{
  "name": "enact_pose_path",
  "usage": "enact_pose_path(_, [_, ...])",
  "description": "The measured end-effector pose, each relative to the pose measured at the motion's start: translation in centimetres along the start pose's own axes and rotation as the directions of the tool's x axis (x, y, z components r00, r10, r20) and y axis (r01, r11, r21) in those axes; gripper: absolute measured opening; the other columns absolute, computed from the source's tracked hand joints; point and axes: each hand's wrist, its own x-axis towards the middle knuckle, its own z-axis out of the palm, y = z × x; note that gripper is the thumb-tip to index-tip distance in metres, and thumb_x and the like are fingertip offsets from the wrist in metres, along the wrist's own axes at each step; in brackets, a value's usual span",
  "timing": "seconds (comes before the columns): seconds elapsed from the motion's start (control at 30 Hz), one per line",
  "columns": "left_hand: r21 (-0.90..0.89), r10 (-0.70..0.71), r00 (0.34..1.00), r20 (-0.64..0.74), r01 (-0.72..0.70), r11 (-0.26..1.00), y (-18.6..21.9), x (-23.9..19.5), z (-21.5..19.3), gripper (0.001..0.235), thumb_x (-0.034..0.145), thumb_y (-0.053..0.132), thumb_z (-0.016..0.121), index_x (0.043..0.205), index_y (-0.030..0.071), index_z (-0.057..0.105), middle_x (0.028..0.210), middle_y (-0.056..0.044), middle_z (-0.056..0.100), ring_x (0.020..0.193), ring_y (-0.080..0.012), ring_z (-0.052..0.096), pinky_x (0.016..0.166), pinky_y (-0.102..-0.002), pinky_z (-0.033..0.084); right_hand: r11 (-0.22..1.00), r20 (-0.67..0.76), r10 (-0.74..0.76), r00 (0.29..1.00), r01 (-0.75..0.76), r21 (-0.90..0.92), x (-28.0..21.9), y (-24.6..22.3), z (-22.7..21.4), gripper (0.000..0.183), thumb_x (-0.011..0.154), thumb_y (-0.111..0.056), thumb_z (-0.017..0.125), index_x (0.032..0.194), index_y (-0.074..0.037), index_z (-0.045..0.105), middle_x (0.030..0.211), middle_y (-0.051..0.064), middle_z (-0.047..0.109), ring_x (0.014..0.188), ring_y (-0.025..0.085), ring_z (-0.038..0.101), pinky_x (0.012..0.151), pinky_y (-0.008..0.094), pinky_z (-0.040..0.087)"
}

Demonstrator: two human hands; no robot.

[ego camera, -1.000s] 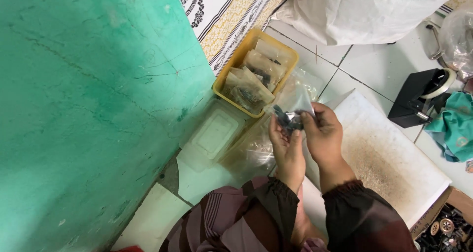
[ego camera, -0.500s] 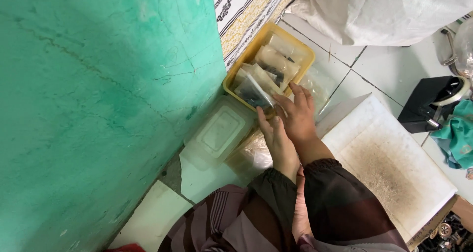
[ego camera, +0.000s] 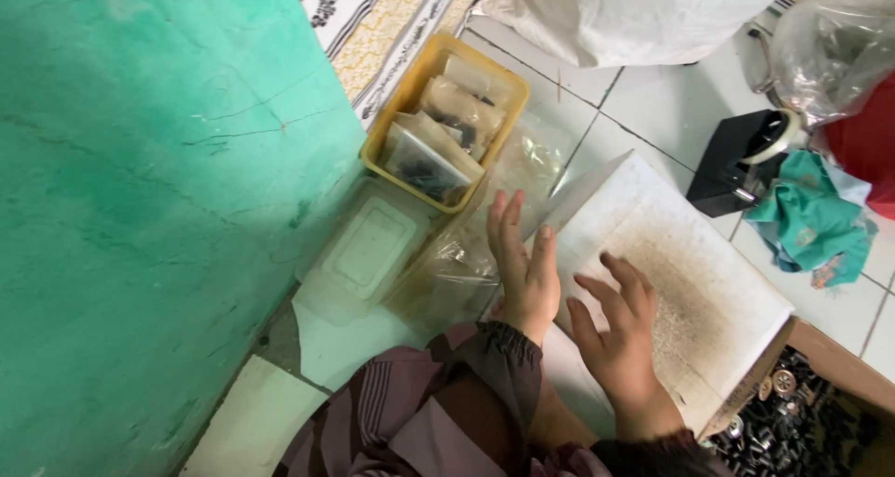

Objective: The person selects several buttons from a cardboard box and places them onto a white surface. They then open a small plastic bag, place the buttons inside, and seal the bag.

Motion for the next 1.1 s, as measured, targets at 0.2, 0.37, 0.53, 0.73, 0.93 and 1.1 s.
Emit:
enact_pose_path(0.2, [0.039,0.243,0.886,0.395,-0.28,0.959,-3.6,-2.3,2.4,0.042,0.107,0.039,0.05,0.136,0.01,0.058,0.138,-0.011,0.06,0.13,-0.0275,0.059,0.109,-0.044,0.049,0.946,-0.009,0.305,0.952,-0.304,-0.114,-13.4,3.6,-9.5,0.025,0.094,-0.017,0.071,0.118,-0.013,0.071,0.135,0.012,0.066,0.129,0.035,0.063,0.112,0.046,0.044])
enact_pose_path(0.37, [0.097,0.317,0.711,0.627,-0.476,0.874,-4.7,-4.9,4.1,0.033,0.104,0.025,0.056,0.13,0.005,0.063,0.123,-0.013,0.066,0.116,-0.0318,0.065,0.102,-0.045,0.051,0.905,-0.124,0.347,0.93,-0.367,-0.216,-18.7,7.9,-9.8,0.018,0.087,-0.017,0.077,0.105,-0.014,0.076,0.114,0.007,0.071,0.11,0.031,0.066,0.1,0.045,0.048])
enact_pose_path(0.53, [0.126,0.322,0.518,0.793,-0.655,0.745,-5.2,-7.4,4.6,0.027,0.097,0.016,0.068,0.123,0.008,0.07,0.108,-0.008,0.072,0.101,-0.0311,0.07,0.095,-0.045,0.053,0.905,-0.179,0.348,0.92,-0.38,-0.19,-16.3,8.7,-8.5,0.019,0.086,-0.023,0.08,0.104,-0.019,0.078,0.108,0.003,0.072,0.105,0.029,0.064,0.105,0.048,0.042])
enact_pose_path(0.73, [0.133,0.304,0.391,0.869,-0.776,0.616,-5.2,-8.2,4.9,0.025,0.097,0.016,0.068,0.121,0.009,0.073,0.107,-0.01,0.073,0.103,-0.0328,0.069,0.093,-0.044,0.055,0.923,-0.131,0.321,0.938,-0.34,-0.177,-16.5,9.0,-8.5,0.02,0.088,-0.028,0.078,0.106,-0.019,0.076,0.108,0.003,0.067,0.11,0.029,0.059,0.106,0.05,0.037])
enact_pose_path(0.93, [0.131,0.241,0.423,0.873,-0.68,0.721,-6.2,-12.0,7.7,0.022,0.1,0.016,0.066,0.119,0.008,0.071,0.111,-0.008,0.073,0.105,-0.0308,0.069,0.093,-0.043,0.056,0.929,-0.079,0.326,0.942,-0.334,-0.161,-16.9,9.2,-8.8,0.03,0.083,-0.036,0.078,0.107,-0.018,0.074,0.112,0.005,0.064,0.114,0.031,0.057,0.106,0.054,0.038])
enact_pose_path(1.1, [0.042,0.183,0.589,0.787,-0.347,0.937,-9.2,-18.9,10.7,0.024,0.103,0.011,0.06,0.124,0.002,0.065,0.127,-0.012,0.065,0.125,-0.0251,0.06,0.107,-0.039,0.048,0.916,0.102,0.4,0.911,-0.4,-0.024,-17.9,11.0,-10.3,0.027,0.083,-0.029,0.073,0.107,-0.017,0.076,0.113,0.005,0.067,0.117,0.032,0.062,0.094,0.05,0.05])
